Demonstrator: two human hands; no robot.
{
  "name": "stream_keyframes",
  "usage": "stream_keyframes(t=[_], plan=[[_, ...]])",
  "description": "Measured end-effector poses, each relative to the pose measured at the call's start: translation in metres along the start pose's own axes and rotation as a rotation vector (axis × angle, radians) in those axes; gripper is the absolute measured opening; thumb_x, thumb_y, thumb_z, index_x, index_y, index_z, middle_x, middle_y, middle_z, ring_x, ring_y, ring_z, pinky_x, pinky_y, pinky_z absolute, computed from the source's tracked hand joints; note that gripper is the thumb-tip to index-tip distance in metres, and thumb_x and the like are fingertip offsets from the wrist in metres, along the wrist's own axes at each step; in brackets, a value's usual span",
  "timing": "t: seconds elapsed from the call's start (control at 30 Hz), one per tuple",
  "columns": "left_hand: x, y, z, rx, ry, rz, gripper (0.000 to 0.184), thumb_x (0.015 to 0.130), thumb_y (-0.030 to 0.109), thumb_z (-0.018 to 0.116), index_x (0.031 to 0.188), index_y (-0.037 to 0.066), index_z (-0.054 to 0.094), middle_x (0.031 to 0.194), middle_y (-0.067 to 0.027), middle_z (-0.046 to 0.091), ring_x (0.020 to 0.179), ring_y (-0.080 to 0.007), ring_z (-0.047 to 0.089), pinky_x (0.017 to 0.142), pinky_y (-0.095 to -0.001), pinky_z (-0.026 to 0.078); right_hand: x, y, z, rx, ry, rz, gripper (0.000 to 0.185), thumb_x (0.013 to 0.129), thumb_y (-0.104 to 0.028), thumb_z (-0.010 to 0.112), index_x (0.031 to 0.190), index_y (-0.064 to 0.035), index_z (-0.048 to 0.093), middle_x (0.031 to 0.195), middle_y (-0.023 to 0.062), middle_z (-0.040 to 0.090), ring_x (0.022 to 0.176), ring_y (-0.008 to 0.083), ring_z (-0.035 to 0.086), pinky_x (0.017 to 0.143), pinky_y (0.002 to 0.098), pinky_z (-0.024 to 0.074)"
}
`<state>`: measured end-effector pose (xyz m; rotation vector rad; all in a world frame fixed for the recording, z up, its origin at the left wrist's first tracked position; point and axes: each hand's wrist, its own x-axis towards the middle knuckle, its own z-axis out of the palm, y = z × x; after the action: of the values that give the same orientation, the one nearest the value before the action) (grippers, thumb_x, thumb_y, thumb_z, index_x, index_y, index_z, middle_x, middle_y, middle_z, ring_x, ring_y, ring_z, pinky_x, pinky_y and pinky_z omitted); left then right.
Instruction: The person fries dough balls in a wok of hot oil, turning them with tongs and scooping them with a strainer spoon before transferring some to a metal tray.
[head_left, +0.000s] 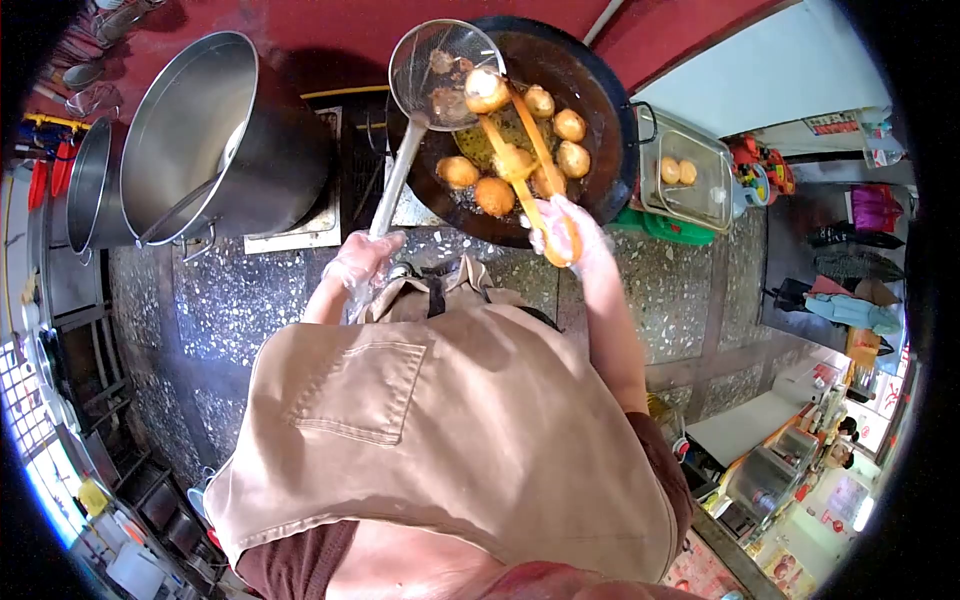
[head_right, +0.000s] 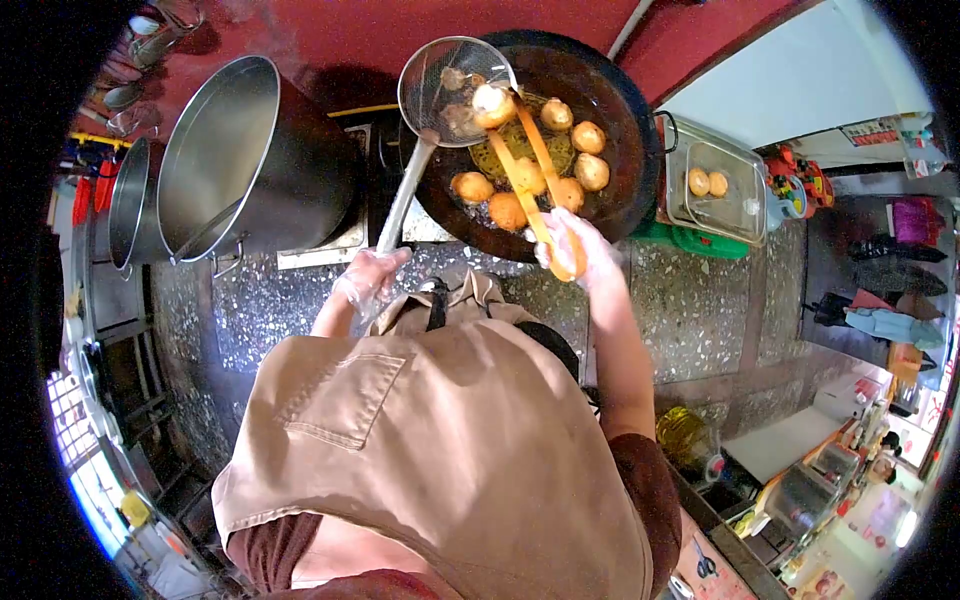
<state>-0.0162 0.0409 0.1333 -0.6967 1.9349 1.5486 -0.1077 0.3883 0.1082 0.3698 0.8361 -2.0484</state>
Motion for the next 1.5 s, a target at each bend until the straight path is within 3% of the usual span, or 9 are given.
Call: stream_keyframes(t=[0.27, 0.57, 0.7, 0.77, 0.97, 1.23, 1.3, 1.4, 1.5], plan=[[-0.005, 0.000, 0.005, -0.077, -0.148, 0.073, 0.044, 0.081, 0.038, 0.069, 0.052, 0.011, 0.050, 0.047, 0.0002, 0.046, 0.040, -0.0102, 0.042, 0.040, -0.0259, 0.033, 0.020, 0.028, 0.002, 0.378, -0.315, 0.055, 0.083, 0.083, -0.054, 0.052, 0.129, 0.0127, 0.033, 0.108, 0.0239, 0.055, 0.082, 0.0317, 0.059, 0.071, 0.0376, 0.0491], [-0.007, 0.008, 0.004, -0.341, -0.125, 0.008, 0.041, 0.081, 0.036, 0.069, 0.054, 0.011, 0.051, 0.046, 0.0002, 0.047, 0.040, -0.0097, 0.044, 0.038, -0.0261, 0.035, -0.016, 0.023, 0.019, 0.331, -0.243, 0.041, 0.084, 0.082, -0.055, 0.053, 0.128, 0.0124, 0.034, 0.108, 0.0267, 0.055, 0.079, 0.0328, 0.060, 0.068, 0.0402, 0.0494], [-0.002, 0.008, -0.012, -0.343, -0.040, 0.050, 0.038, 0.081, 0.032, 0.070, 0.056, 0.012, 0.049, 0.045, -0.0007, 0.047, 0.037, -0.0114, 0.045, 0.037, -0.0262, 0.036, -0.023, 0.015, 0.002, 0.089, -0.129, -0.130, 0.072, 0.087, -0.050, 0.048, 0.126, 0.0097, 0.039, 0.099, 0.0204, 0.059, 0.072, 0.0278, 0.060, 0.066, 0.0351, 0.0502], [-0.004, 0.014, -0.018, -0.361, -0.012, 0.034, 0.040, 0.080, 0.033, 0.071, 0.055, 0.012, 0.048, 0.045, -0.0014, 0.047, 0.036, -0.0122, 0.045, 0.036, -0.0271, 0.037, -0.027, 0.009, 0.015, -0.042, 0.261, -0.240, 0.036, 0.087, -0.034, 0.058, 0.101, -0.0017, 0.055, 0.079, 0.0114, 0.058, 0.060, 0.0214, 0.057, 0.053, 0.0304, 0.0483], [-0.011, 0.026, -0.022, -0.276, 0.044, 0.110, 0.038, 0.079, 0.030, 0.072, 0.056, 0.012, 0.048, 0.044, -0.0014, 0.046, 0.035, -0.0126, 0.043, 0.037, -0.0277, 0.039, 0.013, -0.016, 0.012, -0.678, 0.560, -0.126, 0.028, 0.081, -0.032, 0.067, 0.095, -0.0095, 0.059, 0.071, 0.0012, 0.056, 0.054, 0.0107, 0.053, 0.048, 0.0233, 0.0454], [-0.016, 0.031, -0.007, -0.347, 0.051, 0.095, 0.039, 0.080, 0.027, 0.071, 0.054, 0.011, 0.048, 0.044, -0.0014, 0.046, 0.035, -0.0122, 0.042, 0.036, -0.0266, 0.033, 0.088, -0.024, 0.027, -0.286, 0.440, -0.096, 0.026, 0.080, -0.034, 0.068, 0.097, -0.0157, 0.062, 0.067, 0.0012, 0.054, 0.044, 0.0118, 0.048, 0.038, 0.0241, 0.0417], [-0.016, 0.033, -0.003, -0.337, 0.058, 0.111, 0.039, 0.080, 0.028, 0.071, 0.053, 0.011, 0.048, 0.044, -0.0013, 0.046, 0.036, -0.0119, 0.042, 0.036, -0.0267, 0.033, 0.122, -0.024, -0.004, -0.335, 0.349, -0.069, 0.033, 0.077, -0.036, 0.071, 0.099, -0.0125, 0.064, 0.073, 0.0036, 0.059, 0.054, 0.0151, 0.054, 0.046, 0.0286, 0.0453], [-0.019, 0.037, 0.002, -0.393, 0.051, 0.076, 0.035, 0.080, 0.028, 0.071, 0.059, 0.009, 0.050, 0.046, -0.0013, 0.047, 0.037, -0.0115, 0.044, 0.036, -0.0259, 0.034, 0.144, -0.018, 0.003, -0.562, 0.605, -0.094, 0.050, 0.069, -0.037, 0.078, 0.105, -0.0049, 0.066, 0.095, 0.0104, 0.065, 0.084, 0.0214, 0.059, 0.074, 0.0341, 0.0456], [-0.018, 0.037, 0.004, -0.369, 0.044, 0.094, 0.033, 0.081, 0.028, 0.070, 0.063, 0.009, 0.050, 0.047, -0.0013, 0.047, 0.037, -0.0113, 0.044, 0.037, -0.0255, 0.037, 0.148, -0.016, 0.013, -0.652, 0.608, -0.139, 0.047, 0.068, -0.034, 0.079, 0.102, -0.0042, 0.067, 0.096, 0.0101, 0.065, 0.082, 0.0206, 0.058, 0.075, 0.0328, 0.0458]])
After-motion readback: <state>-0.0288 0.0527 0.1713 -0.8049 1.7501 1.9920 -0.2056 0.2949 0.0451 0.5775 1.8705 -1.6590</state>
